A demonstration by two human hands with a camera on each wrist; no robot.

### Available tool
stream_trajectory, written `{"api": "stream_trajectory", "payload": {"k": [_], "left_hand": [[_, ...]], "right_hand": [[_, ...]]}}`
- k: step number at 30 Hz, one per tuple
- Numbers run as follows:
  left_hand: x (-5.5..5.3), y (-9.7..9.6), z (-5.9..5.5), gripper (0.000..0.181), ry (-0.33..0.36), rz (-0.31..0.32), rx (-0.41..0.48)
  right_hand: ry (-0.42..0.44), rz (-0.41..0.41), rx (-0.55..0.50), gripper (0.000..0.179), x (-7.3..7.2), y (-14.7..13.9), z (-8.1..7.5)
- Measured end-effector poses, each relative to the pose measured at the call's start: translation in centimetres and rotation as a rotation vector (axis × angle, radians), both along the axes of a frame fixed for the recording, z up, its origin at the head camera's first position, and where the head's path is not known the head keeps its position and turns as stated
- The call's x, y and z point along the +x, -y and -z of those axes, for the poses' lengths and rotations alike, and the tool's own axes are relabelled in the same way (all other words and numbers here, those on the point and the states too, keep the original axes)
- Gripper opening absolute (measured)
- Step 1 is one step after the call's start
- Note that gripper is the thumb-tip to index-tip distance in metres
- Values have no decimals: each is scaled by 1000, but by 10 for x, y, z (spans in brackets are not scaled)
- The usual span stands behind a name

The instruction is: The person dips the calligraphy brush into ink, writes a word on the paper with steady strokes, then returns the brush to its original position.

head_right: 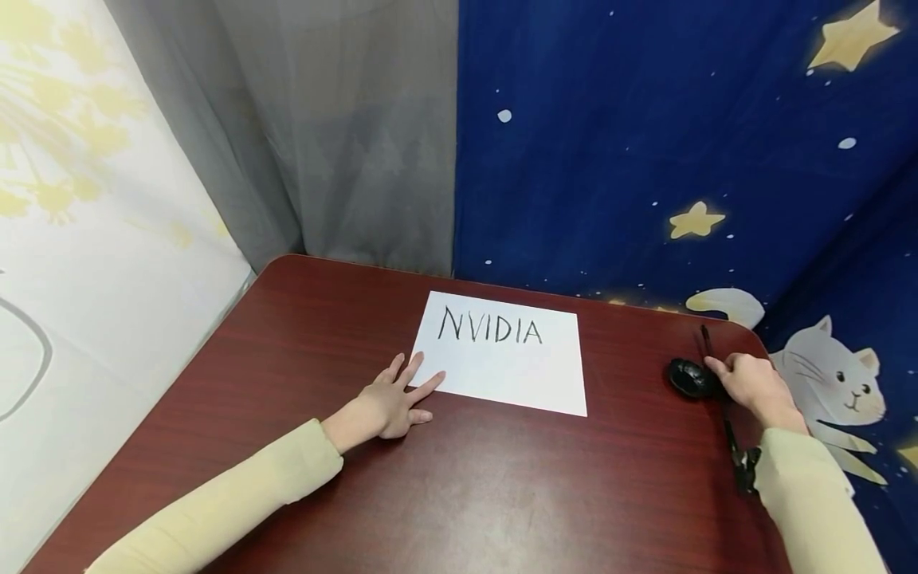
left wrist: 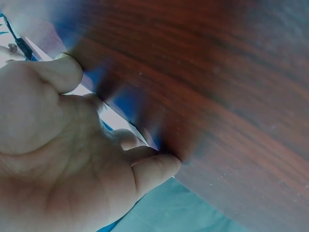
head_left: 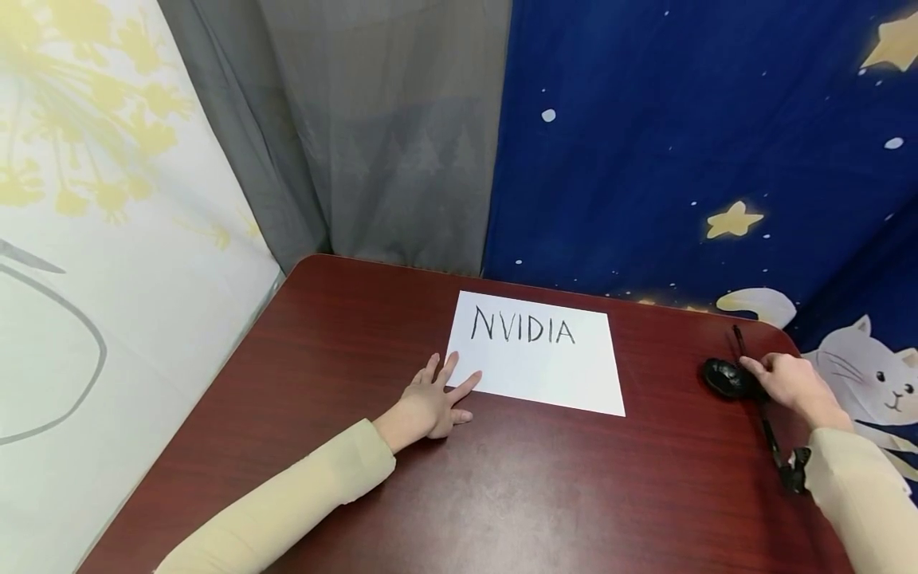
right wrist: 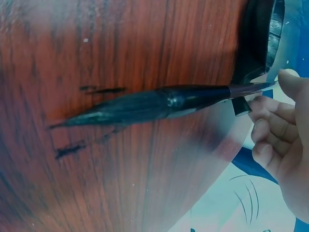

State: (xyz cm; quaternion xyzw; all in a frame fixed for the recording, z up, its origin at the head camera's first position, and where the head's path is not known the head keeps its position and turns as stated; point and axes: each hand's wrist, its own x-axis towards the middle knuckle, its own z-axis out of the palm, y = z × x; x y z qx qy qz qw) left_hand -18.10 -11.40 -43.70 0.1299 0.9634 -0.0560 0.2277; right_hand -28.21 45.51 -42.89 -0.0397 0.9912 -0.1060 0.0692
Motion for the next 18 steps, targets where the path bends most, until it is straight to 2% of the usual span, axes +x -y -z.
{"api": "stream_trajectory", "payload": {"k": [3,6,13,15,18], "left_hand": [[1,0,0,65,-1,5,-5],[2,-1,-5,65,5,2,2],[5,0,-6,64,4,6,9],[4,0,-5,64,8,5,8],[-1,2,7,66,6,7,2]], "right_hand": [[-1,21,1,63,2,-1,-4],[-39,40,8,65,6,-3,-8],[-138,61,7,67,12,-2,-16],[-162,61,2,67,14,-3,-17],[-187,55,-11,67,15,-4,-17]]}}
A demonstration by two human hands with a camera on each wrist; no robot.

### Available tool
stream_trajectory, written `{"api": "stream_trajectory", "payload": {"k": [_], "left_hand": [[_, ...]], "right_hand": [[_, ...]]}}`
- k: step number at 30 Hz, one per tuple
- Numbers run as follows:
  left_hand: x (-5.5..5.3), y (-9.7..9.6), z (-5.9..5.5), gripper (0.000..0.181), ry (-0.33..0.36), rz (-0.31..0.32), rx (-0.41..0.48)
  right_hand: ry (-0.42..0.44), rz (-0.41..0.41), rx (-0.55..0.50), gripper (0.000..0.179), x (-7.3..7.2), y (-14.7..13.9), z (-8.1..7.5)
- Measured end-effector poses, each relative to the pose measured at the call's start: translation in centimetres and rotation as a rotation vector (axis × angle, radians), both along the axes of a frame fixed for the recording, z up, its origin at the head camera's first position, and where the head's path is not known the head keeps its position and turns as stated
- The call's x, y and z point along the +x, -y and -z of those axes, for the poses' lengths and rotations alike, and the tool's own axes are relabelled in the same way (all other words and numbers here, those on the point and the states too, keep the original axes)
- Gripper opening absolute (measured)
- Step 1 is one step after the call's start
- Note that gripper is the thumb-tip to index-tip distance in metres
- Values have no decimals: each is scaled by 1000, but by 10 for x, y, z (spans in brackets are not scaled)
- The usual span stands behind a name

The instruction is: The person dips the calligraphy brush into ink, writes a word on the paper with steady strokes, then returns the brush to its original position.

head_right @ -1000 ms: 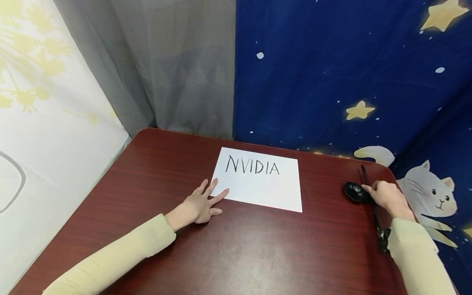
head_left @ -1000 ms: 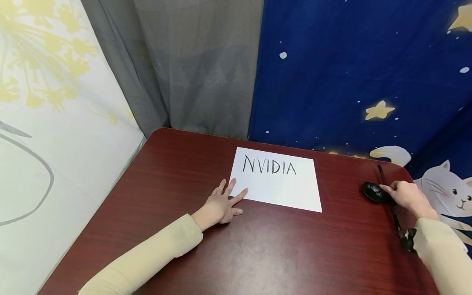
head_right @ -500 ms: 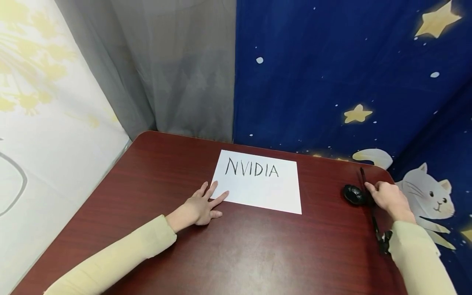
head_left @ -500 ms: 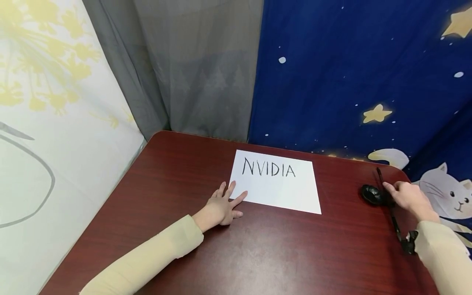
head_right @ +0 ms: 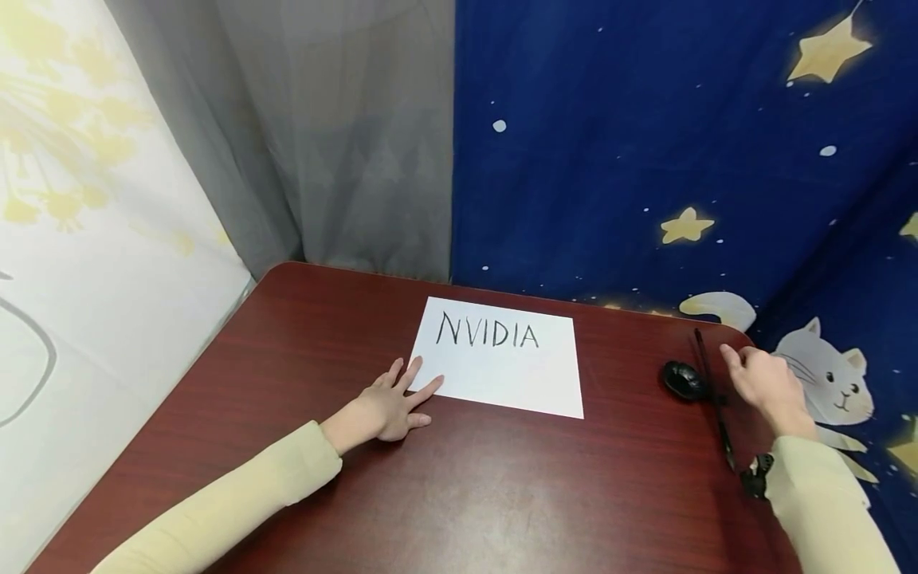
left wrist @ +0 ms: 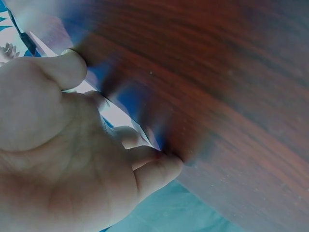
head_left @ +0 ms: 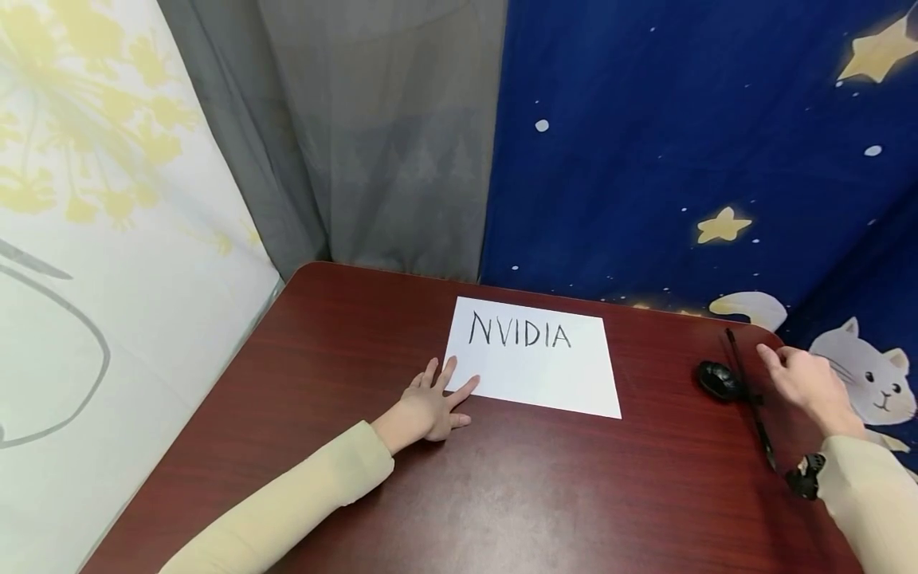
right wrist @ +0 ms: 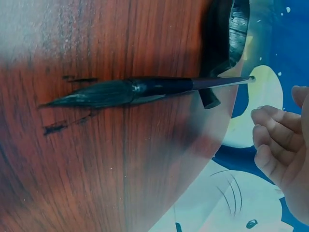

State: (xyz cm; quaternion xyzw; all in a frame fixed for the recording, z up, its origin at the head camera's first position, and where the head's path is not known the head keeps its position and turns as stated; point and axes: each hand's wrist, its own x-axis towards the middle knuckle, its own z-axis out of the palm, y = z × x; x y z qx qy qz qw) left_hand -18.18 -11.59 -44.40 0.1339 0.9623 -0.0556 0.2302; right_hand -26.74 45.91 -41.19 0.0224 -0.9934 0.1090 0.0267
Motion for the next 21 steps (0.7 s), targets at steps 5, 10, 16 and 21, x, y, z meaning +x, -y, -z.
{"api": "stream_trajectory", "payload": {"k": [5,10,16,21], "left_hand": [[-10,7,21,68,-18,6,17],[-10,9,19,68,-29,16,48],[-1,9,0,66,-46,36,47],[4,11,-8,66,-80,38,137]], "right_hand": [[-7,-4,-18,67,-1,1,0],[-8,-8,-20,68,0,3,-2],[-12,-11,-34,67,2,4,-4],[-17,1,-43,66,3,5,-4]]}}
